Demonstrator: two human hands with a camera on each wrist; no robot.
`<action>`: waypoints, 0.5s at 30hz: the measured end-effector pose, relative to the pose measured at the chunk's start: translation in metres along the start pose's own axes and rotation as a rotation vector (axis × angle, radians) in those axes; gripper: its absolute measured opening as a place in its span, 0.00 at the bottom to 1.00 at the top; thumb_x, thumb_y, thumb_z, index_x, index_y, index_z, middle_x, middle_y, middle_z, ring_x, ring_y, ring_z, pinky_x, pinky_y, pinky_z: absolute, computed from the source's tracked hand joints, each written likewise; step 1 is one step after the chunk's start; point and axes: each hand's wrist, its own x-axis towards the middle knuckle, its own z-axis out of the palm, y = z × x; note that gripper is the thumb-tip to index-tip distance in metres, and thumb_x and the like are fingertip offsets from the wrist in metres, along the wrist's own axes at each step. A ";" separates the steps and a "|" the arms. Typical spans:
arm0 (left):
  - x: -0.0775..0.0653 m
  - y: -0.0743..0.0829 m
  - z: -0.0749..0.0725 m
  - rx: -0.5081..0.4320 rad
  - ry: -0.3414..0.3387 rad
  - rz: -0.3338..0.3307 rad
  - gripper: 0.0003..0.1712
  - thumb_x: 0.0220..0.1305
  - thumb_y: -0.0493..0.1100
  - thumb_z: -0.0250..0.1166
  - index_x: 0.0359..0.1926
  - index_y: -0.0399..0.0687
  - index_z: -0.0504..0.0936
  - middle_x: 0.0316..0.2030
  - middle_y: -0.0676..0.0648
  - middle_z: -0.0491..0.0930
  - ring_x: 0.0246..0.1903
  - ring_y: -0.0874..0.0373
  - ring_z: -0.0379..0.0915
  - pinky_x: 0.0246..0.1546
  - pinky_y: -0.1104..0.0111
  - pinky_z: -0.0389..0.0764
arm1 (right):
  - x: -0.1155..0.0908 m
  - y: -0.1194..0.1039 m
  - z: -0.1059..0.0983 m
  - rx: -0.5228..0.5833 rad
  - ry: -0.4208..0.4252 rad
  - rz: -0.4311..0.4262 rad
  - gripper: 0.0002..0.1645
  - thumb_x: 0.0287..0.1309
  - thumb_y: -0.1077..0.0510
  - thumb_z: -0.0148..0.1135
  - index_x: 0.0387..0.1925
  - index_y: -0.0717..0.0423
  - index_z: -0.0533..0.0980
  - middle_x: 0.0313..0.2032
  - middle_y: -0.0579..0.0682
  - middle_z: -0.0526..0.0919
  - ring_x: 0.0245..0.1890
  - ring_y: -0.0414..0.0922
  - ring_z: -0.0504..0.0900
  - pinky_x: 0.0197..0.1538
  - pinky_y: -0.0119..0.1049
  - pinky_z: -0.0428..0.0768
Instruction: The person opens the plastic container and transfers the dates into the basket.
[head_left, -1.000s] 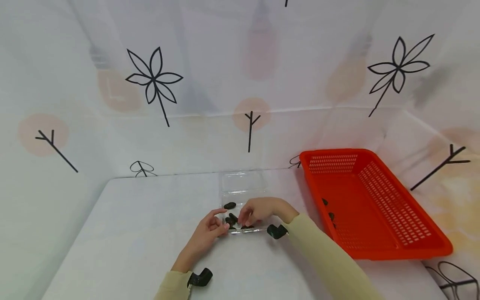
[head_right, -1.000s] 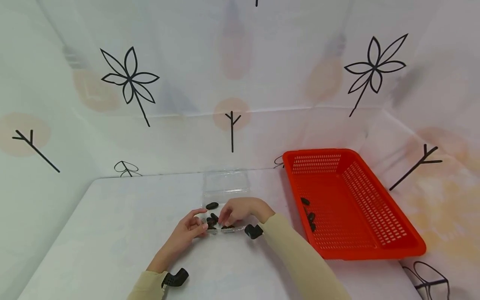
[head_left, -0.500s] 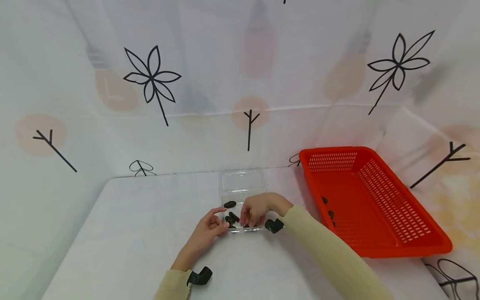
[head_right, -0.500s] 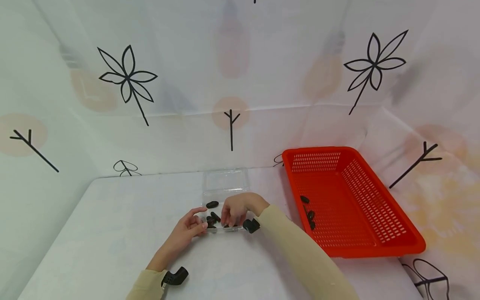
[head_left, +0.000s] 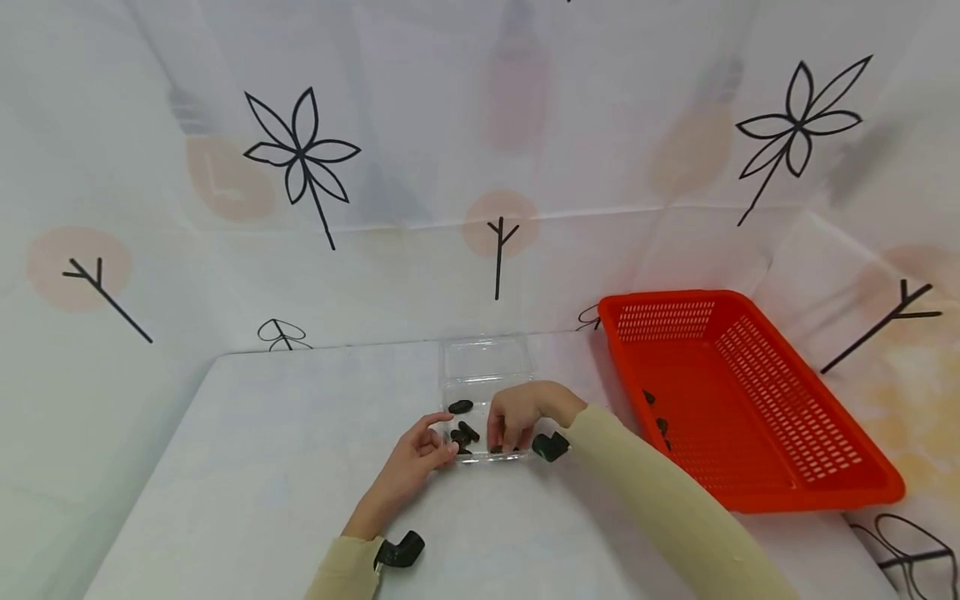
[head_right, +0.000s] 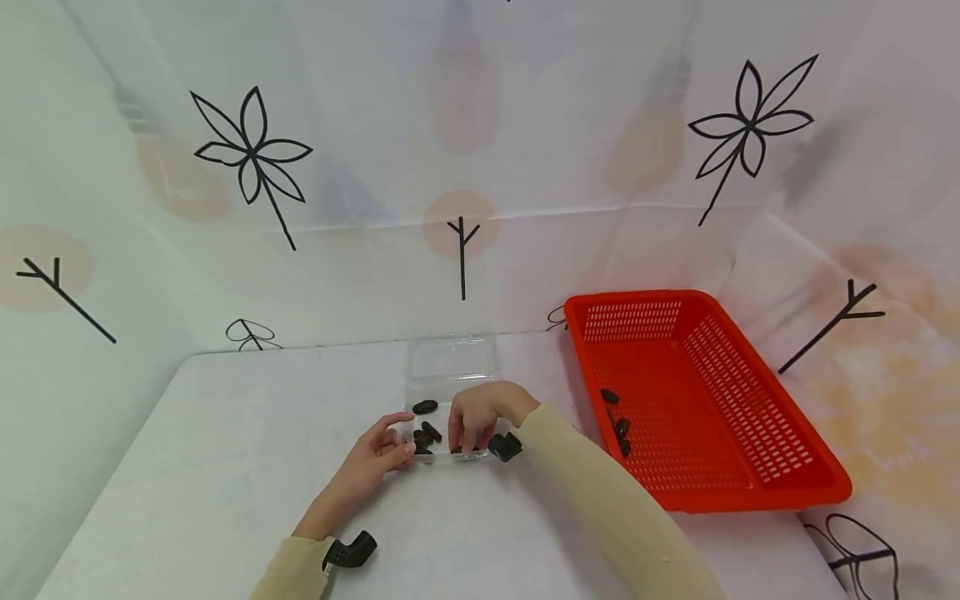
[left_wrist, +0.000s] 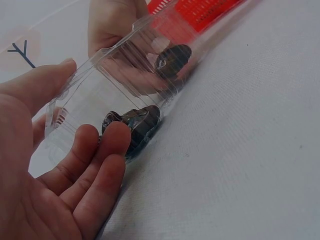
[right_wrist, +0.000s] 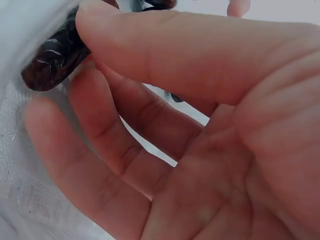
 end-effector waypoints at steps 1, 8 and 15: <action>0.000 0.000 0.000 -0.002 0.002 0.001 0.31 0.67 0.39 0.67 0.68 0.41 0.68 0.32 0.47 0.75 0.33 0.54 0.79 0.36 0.68 0.78 | 0.000 0.000 -0.001 -0.003 -0.001 0.001 0.11 0.54 0.71 0.69 0.34 0.52 0.86 0.31 0.47 0.84 0.28 0.41 0.80 0.35 0.37 0.84; -0.001 -0.003 0.000 -0.012 0.010 -0.004 0.31 0.65 0.40 0.68 0.67 0.43 0.70 0.31 0.47 0.75 0.32 0.56 0.79 0.37 0.68 0.78 | -0.001 0.000 -0.003 0.002 -0.009 0.002 0.12 0.54 0.70 0.69 0.35 0.50 0.86 0.30 0.47 0.82 0.29 0.40 0.80 0.37 0.39 0.84; 0.001 -0.004 0.000 -0.008 0.001 0.020 0.31 0.66 0.41 0.68 0.68 0.43 0.69 0.31 0.47 0.76 0.31 0.57 0.79 0.36 0.69 0.78 | -0.006 -0.003 -0.004 0.024 0.017 -0.031 0.13 0.56 0.70 0.65 0.36 0.50 0.86 0.35 0.47 0.84 0.32 0.42 0.81 0.39 0.41 0.84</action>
